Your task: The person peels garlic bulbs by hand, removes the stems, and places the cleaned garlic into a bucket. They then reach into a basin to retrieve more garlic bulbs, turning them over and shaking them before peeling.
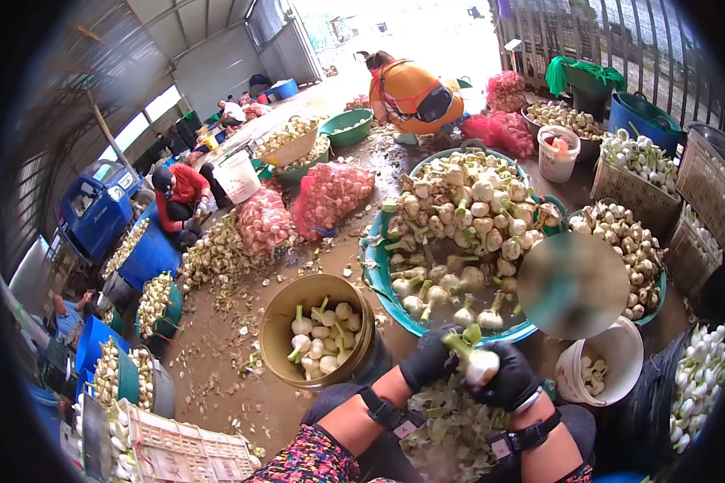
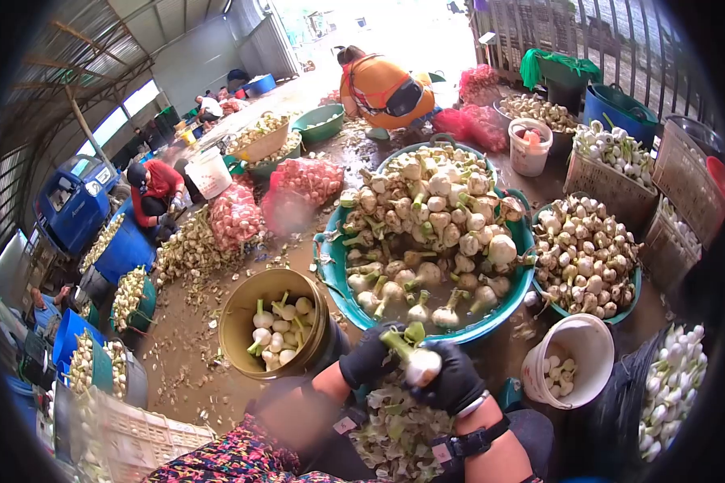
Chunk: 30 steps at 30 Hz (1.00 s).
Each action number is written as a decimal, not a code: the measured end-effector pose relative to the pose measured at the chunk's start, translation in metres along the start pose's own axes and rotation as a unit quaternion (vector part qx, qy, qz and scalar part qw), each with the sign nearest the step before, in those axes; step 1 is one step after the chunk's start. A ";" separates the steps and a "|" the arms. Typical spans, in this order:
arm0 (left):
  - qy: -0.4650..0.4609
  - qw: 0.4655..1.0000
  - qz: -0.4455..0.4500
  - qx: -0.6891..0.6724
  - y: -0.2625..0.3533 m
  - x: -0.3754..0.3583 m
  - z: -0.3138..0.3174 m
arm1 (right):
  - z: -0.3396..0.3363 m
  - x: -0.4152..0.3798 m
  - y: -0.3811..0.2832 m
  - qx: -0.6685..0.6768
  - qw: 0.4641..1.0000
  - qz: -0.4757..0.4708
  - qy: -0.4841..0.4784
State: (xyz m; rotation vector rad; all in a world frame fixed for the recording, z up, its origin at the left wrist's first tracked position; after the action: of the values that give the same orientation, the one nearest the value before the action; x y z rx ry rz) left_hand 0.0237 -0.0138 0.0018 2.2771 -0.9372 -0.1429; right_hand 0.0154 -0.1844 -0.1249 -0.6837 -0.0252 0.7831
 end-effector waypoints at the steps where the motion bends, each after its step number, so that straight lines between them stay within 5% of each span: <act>1: 0.000 1.000 0.019 -0.024 0.000 0.002 0.004 | 0.042 -0.017 -0.013 -0.024 0.999 0.017 -0.039; 2: -0.016 1.000 -0.003 0.002 0.001 0.005 0.005 | 0.098 -0.037 -0.032 -0.044 0.995 0.034 -0.078; 3: -0.004 0.974 -0.035 -0.223 -0.014 -0.001 0.020 | 0.111 -0.043 -0.040 0.117 0.986 0.066 -0.102; 4: 0.013 0.899 -0.067 -0.433 -0.029 -0.007 0.033 | 0.117 -0.042 -0.047 0.089 0.991 0.014 -0.096; 5: 0.053 0.904 -0.016 -0.423 -0.018 -0.012 0.017 | 0.112 -0.043 -0.053 0.124 0.988 0.009 -0.095; 8: -0.045 0.777 -0.045 -0.626 -0.018 -0.011 -0.005 | 0.100 -0.035 -0.067 0.127 0.984 -0.087 -0.092; 10: -0.034 0.891 -0.037 -0.450 -0.006 -0.006 -0.006 | 0.096 -0.030 -0.064 0.129 0.982 -0.084 -0.113; 12: 0.001 0.900 -0.075 -0.430 0.020 -0.003 -0.012 | 0.094 -0.029 -0.058 0.028 0.995 -0.049 -0.082; 14: 0.014 0.988 0.083 -0.131 0.019 0.003 -0.017 | 0.095 -0.024 -0.054 0.057 0.990 -0.083 -0.094; 16: 0.026 0.943 -0.062 -0.327 0.018 0.000 -0.015 | 0.101 -0.035 -0.067 -0.311 0.940 -0.140 0.007; 17: 0.030 0.947 -0.098 -0.304 0.018 0.000 -0.014 | 0.095 -0.021 -0.066 -0.405 0.887 -0.217 0.033; 18: 0.027 0.946 -0.100 -0.307 0.013 -0.002 -0.014 | 0.095 -0.025 -0.059 -0.246 0.933 -0.251 0.083; 20: 0.038 0.997 0.061 0.006 0.007 -0.001 -0.021 | 0.111 -0.041 -0.067 -0.504 0.769 -0.377 0.112; 21: 0.074 0.994 0.085 -0.002 0.003 0.003 -0.021 | 0.109 -0.042 -0.069 -0.667 0.593 -0.428 0.141; 24: 0.090 0.984 0.033 0.152 0.002 0.000 -0.033 | 0.126 -0.051 -0.062 -0.762 0.521 -0.373 0.093; 25: 0.100 0.987 0.070 0.100 -0.004 -0.005 -0.036 | 0.129 -0.051 -0.054 -0.816 0.485 -0.302 0.093; 26: 0.100 0.987 0.070 0.102 -0.007 -0.008 -0.034 | 0.131 -0.051 -0.053 -0.832 0.533 -0.149 0.041; 28: 0.109 0.949 -0.061 -0.289 -0.017 -0.011 -0.031 | 0.120 -0.043 -0.049 -0.815 0.571 0.094 -0.018; 29: 0.122 0.991 0.021 -0.047 -0.010 -0.009 -0.039 | 0.113 -0.042 -0.046 -0.796 0.589 0.137 -0.016; 30: 0.118 0.982 -0.015 -0.144 -0.009 -0.012 -0.042 | 0.102 -0.039 -0.045 -0.778 0.602 0.180 -0.014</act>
State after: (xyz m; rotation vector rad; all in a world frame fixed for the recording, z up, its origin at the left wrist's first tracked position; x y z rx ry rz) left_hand 0.0344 0.0218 0.0274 1.9902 -0.7100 -0.0179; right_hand -0.0109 -0.1761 -0.0102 -2.4261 -0.7034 1.0531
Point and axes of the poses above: each hand's wrist, its own x-axis towards the middle knuckle, its own z-axis out of the palm, y = z × x, the point moved 2 cm from there along x, towards the middle knuckle, and after that the axes turned 15 degrees about -y, right-handed, at the moved point
